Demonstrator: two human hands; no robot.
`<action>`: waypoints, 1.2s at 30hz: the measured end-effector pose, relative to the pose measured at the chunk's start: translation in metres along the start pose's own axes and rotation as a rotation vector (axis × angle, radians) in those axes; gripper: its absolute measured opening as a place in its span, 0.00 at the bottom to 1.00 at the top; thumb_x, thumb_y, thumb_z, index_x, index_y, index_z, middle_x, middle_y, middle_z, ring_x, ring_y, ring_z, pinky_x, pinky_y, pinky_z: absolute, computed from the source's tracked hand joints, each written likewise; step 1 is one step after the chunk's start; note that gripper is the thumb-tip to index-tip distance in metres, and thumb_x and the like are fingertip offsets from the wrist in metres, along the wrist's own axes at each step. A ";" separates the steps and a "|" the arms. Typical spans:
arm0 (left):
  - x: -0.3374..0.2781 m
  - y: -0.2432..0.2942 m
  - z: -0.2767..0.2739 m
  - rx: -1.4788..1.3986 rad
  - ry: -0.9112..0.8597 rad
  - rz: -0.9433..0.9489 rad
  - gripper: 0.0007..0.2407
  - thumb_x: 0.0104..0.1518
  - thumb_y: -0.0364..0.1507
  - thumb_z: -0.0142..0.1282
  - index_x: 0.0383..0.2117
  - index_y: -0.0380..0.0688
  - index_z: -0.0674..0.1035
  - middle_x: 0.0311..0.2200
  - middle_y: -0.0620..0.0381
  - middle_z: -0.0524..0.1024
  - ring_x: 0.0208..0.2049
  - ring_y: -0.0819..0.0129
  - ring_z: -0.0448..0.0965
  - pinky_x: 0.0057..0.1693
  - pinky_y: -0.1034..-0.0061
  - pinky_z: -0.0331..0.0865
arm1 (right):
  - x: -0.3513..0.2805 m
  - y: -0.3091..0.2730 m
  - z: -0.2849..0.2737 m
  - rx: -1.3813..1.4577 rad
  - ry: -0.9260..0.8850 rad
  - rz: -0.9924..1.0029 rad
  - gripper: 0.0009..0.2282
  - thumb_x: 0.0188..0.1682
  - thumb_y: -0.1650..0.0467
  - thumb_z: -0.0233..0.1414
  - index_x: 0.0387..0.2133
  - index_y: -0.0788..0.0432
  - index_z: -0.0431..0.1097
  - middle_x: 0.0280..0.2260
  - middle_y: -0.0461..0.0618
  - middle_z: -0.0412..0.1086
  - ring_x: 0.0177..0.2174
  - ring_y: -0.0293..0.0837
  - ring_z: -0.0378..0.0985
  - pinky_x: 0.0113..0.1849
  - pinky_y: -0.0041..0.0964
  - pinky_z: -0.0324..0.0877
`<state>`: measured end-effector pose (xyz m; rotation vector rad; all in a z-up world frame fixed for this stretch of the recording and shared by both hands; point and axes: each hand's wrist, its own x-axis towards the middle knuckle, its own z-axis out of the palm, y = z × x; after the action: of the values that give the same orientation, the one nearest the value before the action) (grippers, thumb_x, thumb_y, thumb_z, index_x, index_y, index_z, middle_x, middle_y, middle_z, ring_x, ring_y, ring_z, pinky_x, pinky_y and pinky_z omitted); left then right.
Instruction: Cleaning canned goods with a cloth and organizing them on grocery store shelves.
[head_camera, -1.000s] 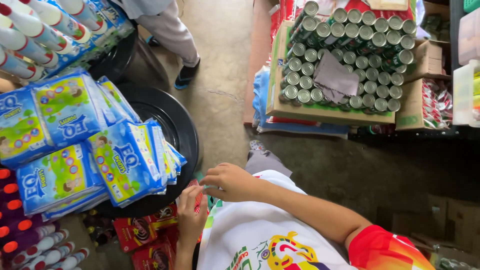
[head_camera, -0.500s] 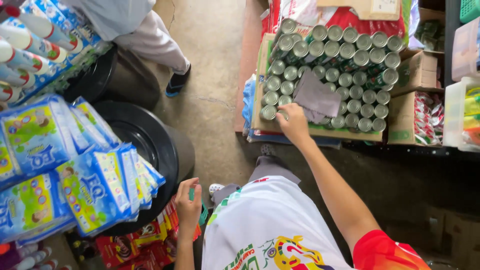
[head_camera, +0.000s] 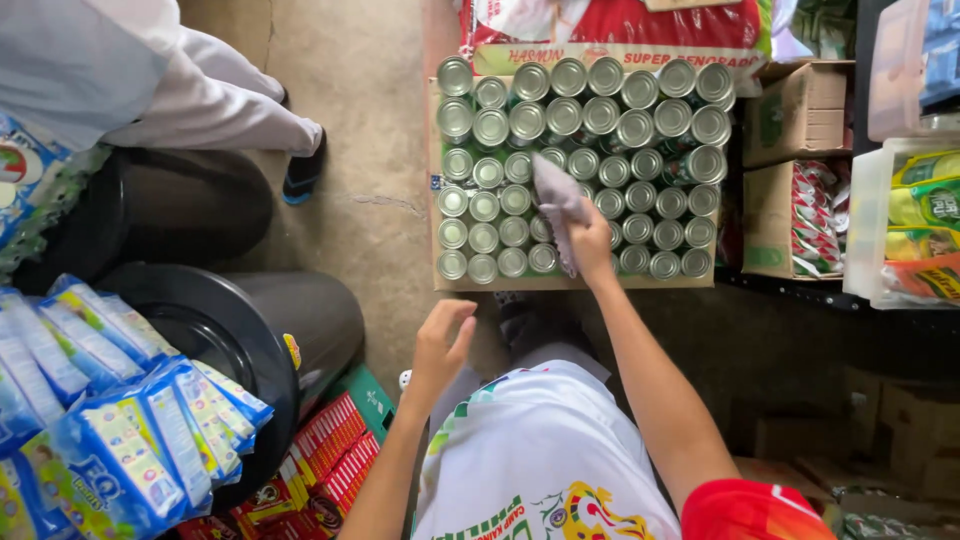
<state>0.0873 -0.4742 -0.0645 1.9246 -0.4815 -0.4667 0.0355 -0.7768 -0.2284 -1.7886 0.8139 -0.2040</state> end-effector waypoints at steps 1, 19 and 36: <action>0.011 0.010 0.007 -0.011 -0.031 0.020 0.07 0.59 0.23 0.56 0.42 0.37 0.79 0.40 0.50 0.79 0.43 0.59 0.81 0.50 0.72 0.74 | 0.002 0.006 -0.011 0.432 -0.027 0.088 0.18 0.52 0.72 0.48 0.57 0.60 0.71 0.49 0.57 0.75 0.48 0.50 0.79 0.53 0.46 0.72; 0.026 0.034 0.095 0.530 -0.259 0.518 0.22 0.47 0.22 0.55 0.53 0.44 0.78 0.65 0.49 0.65 0.69 0.48 0.59 0.69 0.43 0.53 | -0.082 -0.031 -0.037 1.137 -0.561 0.564 0.25 0.52 0.58 0.52 0.57 0.60 0.65 0.51 0.54 0.71 0.47 0.46 0.77 0.49 0.45 0.73; -0.047 -0.035 0.051 0.388 -0.079 0.214 0.10 0.51 0.22 0.59 0.40 0.40 0.81 0.48 0.49 0.76 0.56 0.48 0.72 0.60 0.58 0.67 | 0.028 -0.047 -0.173 -0.592 0.326 0.103 0.33 0.48 0.42 0.52 0.39 0.62 0.75 0.35 0.68 0.76 0.38 0.65 0.78 0.40 0.57 0.71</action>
<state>0.0254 -0.4757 -0.1112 2.1972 -0.8708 -0.3264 -0.0118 -0.9198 -0.1278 -2.2910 1.2949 -0.2025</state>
